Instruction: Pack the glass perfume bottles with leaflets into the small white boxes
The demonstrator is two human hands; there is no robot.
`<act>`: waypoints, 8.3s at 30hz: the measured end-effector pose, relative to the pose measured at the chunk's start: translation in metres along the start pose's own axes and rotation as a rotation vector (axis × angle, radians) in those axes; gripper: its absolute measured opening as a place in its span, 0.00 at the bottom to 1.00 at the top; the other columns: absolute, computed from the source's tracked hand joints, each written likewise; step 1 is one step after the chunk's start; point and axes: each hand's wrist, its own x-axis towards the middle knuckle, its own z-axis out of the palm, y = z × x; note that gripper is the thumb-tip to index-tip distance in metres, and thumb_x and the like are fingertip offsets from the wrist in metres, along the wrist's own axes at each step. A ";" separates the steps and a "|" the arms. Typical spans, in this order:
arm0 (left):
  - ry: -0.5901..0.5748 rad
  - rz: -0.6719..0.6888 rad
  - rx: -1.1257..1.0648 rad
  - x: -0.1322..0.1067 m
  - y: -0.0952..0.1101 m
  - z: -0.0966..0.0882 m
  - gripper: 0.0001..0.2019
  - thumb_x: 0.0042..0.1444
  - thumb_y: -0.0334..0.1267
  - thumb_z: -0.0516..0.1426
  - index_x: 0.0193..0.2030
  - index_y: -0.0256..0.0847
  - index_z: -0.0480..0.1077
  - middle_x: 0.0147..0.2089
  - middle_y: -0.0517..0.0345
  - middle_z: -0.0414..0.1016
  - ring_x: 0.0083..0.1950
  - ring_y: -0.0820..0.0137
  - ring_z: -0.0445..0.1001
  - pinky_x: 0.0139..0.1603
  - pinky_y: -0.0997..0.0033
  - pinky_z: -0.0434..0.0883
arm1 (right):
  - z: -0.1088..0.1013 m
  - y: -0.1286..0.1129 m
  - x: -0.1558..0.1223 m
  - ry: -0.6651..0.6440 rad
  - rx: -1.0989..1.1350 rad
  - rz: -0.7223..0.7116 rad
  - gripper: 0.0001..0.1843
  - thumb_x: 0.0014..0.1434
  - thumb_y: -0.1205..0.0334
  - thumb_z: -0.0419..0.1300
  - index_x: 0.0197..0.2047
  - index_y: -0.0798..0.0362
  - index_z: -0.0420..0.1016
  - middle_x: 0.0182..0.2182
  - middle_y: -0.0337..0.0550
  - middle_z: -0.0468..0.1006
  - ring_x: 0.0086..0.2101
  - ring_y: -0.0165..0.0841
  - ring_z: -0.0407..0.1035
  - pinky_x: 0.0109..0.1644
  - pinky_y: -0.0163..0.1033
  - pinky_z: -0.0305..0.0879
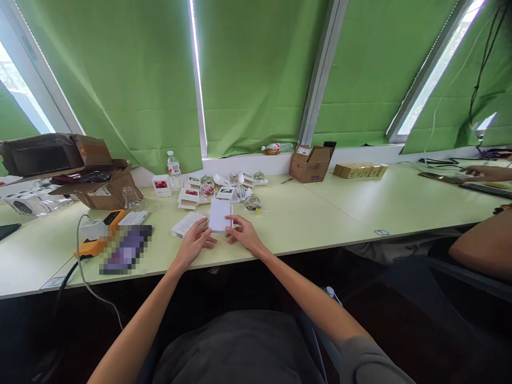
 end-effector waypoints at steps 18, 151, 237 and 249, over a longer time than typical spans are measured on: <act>0.464 0.495 1.123 0.006 -0.008 -0.043 0.21 0.62 0.49 0.52 0.55 0.39 0.68 0.61 0.43 0.64 0.65 0.53 0.59 0.66 0.52 0.57 | -0.003 0.002 0.001 0.103 -0.104 0.104 0.22 0.57 0.58 0.60 0.55 0.52 0.70 0.35 0.43 0.74 0.27 0.29 0.73 0.36 0.42 0.76; 0.310 0.067 0.293 0.019 -0.022 -0.062 0.22 0.51 0.33 0.56 0.54 0.38 0.63 0.50 0.46 0.75 0.49 0.61 0.75 0.49 0.58 0.72 | 0.021 -0.008 -0.018 -0.132 -1.202 -0.379 0.20 0.65 0.59 0.53 0.57 0.58 0.67 0.52 0.55 0.72 0.55 0.43 0.63 0.59 0.47 0.58; -0.115 0.131 0.068 -0.003 0.005 0.010 0.23 0.60 0.47 0.55 0.59 0.39 0.64 0.56 0.46 0.72 0.53 0.60 0.73 0.45 0.58 0.77 | 0.001 -0.007 -0.003 0.148 0.048 0.155 0.24 0.45 0.47 0.70 0.38 0.58 0.79 0.26 0.44 0.78 0.19 0.28 0.64 0.16 0.31 0.58; 0.668 0.669 0.891 -0.006 0.021 -0.027 0.13 0.60 0.41 0.56 0.50 0.42 0.72 0.56 0.45 0.66 0.57 0.57 0.66 0.59 0.52 0.66 | 0.000 -0.005 -0.001 0.144 0.117 0.107 0.24 0.44 0.51 0.71 0.42 0.57 0.79 0.42 0.51 0.81 0.40 0.42 0.77 0.43 0.45 0.75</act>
